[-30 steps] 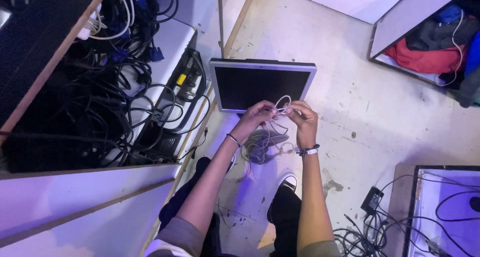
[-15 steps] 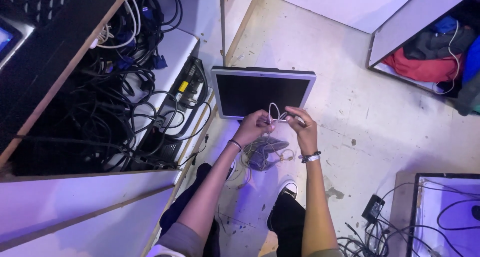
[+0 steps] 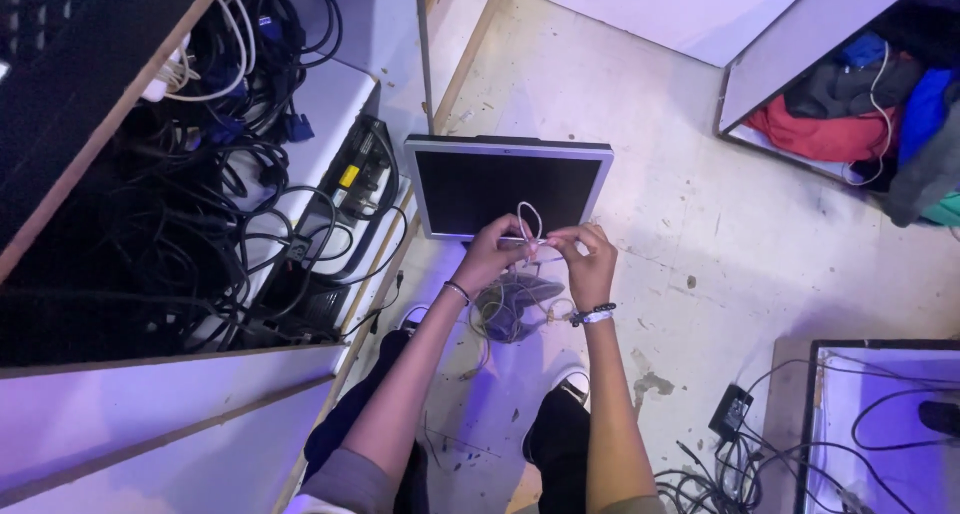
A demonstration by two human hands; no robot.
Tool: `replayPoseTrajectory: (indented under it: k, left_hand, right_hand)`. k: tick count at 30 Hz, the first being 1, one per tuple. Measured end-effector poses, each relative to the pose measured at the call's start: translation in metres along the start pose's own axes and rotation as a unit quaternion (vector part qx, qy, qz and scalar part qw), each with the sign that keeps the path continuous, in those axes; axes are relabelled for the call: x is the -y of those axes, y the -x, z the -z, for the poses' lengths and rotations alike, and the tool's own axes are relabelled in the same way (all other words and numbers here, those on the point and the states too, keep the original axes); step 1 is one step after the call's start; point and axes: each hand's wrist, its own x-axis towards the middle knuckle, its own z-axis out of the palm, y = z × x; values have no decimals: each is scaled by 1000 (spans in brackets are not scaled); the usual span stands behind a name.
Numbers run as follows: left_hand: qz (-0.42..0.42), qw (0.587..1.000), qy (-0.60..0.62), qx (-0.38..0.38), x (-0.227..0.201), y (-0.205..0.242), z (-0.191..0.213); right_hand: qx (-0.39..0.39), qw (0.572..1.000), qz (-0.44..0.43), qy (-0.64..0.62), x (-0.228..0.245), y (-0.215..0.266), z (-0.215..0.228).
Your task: The person sits on a chair and organizes a white cable by hand, coiling it into a neat bundle. They then pick up a second tangled cable and begin to untangle and straighten it.
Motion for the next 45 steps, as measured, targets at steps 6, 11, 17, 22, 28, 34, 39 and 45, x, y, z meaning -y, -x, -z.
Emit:
replayPoseTrajectory:
  k: [6,11,17,22,28,34,39,45]
  left_hand:
    - [36,999,-11,9,15,2,16]
    - [47,999,3,17,6,2,16]
    - [30,996,81,35,-16,10,13]
    - [26,996,57,64,21,4,13]
    - [32,999,-15,39,24,-4,7]
    - [38,999,-9,28,29,-7,-17]
    - [1,998,33,50,39,-18,-33]
    - [-22,989,121,77,16,-6,-57]
  right_hand:
    - [-16,995,-4,102,-22,5,-13]
    - [-90,991,-50,91,-38,3,-10]
    - [-221,968,-114,-8,-59,1,14]
    - [-206,969,-134,-9,-62,7,19]
    - [100,994,23,-28,-7,3,13]
    - [129,990,35,47,-38,15,18]
    - [19,997,52,57,-33,16,35]
    - [-150,986,-65,20,-65,20,61]
